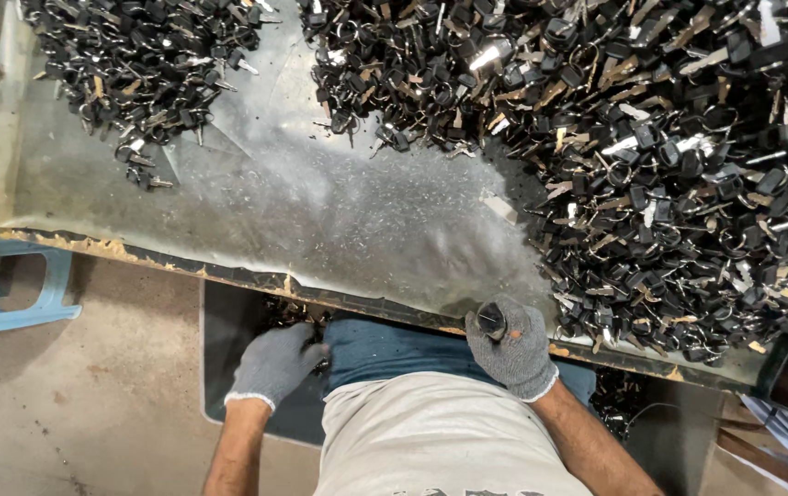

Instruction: The person, wearing gray work gloves, picks small black metal components one at a time from a large pile on a metal table, briefly handles each piece, and drops selected pieces into a bin below the table. The person occasionally sweeps or pushes parts aside while continuing to sort through the pile.

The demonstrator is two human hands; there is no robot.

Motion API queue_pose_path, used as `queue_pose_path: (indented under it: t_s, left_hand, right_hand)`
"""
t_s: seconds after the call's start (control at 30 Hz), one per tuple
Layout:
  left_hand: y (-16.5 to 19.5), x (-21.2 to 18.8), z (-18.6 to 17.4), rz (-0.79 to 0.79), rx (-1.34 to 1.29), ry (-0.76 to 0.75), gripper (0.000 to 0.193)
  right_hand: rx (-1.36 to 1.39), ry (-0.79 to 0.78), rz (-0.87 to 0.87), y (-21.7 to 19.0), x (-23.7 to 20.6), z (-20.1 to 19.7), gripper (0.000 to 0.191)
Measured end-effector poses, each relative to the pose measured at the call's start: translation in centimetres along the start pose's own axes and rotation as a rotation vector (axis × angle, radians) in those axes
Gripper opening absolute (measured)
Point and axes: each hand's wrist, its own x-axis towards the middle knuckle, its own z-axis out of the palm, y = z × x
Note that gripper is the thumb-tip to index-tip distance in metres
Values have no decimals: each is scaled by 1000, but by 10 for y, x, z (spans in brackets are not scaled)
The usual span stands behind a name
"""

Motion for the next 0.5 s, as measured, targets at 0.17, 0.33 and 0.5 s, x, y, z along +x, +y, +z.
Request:
queue_pose_path:
  t_s: [0.17,0.33,0.5]
  left_hand:
    - [56,10,-79,482,-196,241,31]
    - [81,97,-130,458,31,1115,71]
    - [80,166,-123,382,261,924,91]
  right_hand:
    - [-8,-24,4,-7,1,1,20]
    - [-46,52,9,-8,-8,1,21]
    - [-58,99,9,1,-15,4,26]
